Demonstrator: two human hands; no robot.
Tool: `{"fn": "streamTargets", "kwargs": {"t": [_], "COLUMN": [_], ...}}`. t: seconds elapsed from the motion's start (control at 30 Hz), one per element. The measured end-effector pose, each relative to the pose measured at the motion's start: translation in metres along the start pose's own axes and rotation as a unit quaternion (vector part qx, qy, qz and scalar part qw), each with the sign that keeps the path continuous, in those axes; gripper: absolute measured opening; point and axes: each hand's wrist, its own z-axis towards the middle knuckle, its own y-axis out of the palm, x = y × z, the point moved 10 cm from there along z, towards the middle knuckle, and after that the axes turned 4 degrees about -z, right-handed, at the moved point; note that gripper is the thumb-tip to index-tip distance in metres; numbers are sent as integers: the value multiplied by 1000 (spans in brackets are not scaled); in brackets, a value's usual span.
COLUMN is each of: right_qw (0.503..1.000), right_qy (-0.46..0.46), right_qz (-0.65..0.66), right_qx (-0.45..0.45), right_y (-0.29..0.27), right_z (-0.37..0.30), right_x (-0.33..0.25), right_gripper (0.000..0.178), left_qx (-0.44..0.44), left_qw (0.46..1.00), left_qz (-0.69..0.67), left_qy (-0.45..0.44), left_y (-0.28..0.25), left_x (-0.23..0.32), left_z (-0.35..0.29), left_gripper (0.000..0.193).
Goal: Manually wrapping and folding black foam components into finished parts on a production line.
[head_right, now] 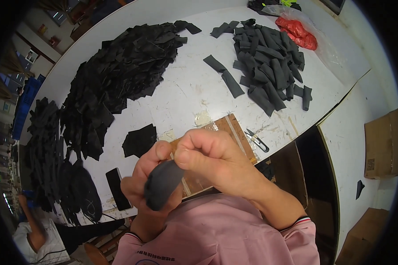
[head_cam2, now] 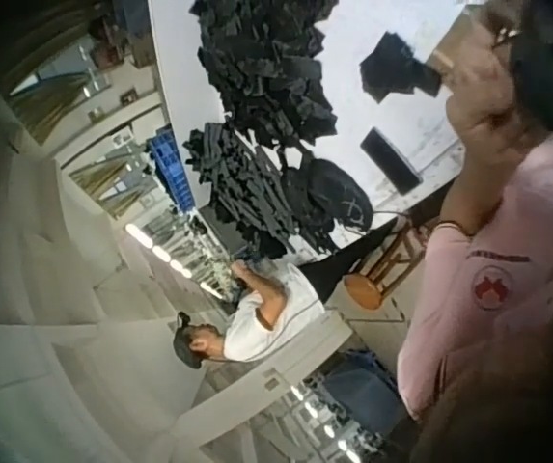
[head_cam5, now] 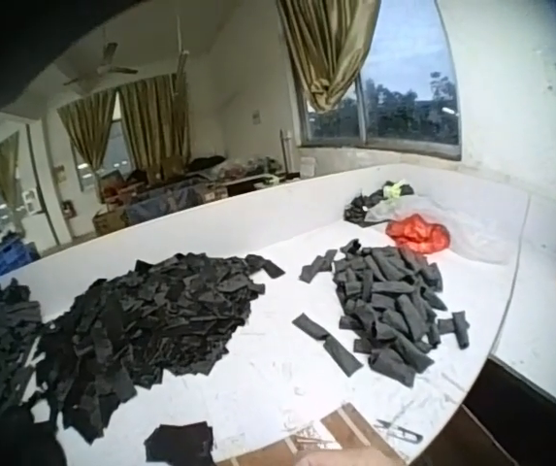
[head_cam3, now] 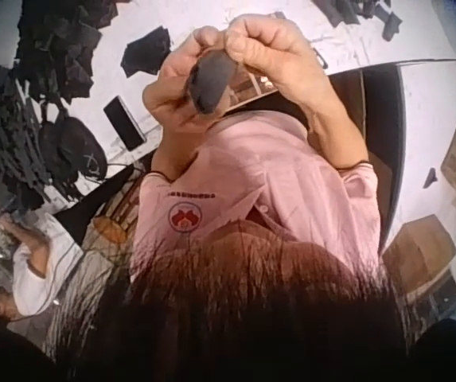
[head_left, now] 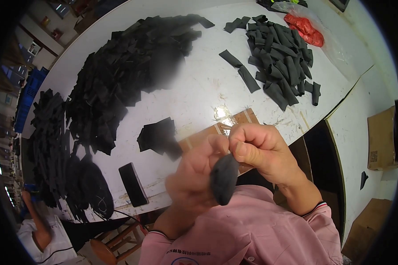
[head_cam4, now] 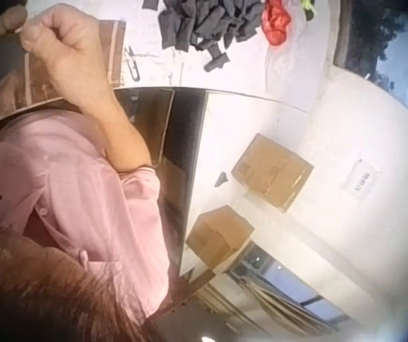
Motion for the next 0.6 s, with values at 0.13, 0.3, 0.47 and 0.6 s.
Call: {"fn": "streamTargets", "kwargs": {"t": [0.13,0.3,0.47,0.6], "right_qw": [994,987,992,991], "right_qy": [100,129,103,105], "right_qz": [26,92,55,-11], "right_qx": [25,16,-48,-83], "right_y": [-33,-44,-35,-32], "right_z": [17,20,33,35], "right_x": [56,109,77,82], "right_gripper": [19,24,21,18], "left_qx": [183,222,269,263], "left_qw": [974,968,961,849], "left_qz": [-130,-118,66,449], "left_qy": [2,15,30,98], "left_y": [-61,-119,-84,-67], "left_x": [-6,-14,-5,15], "left_z": [-6,-28,-17,-21], "left_gripper": [33,33,32,31]}}
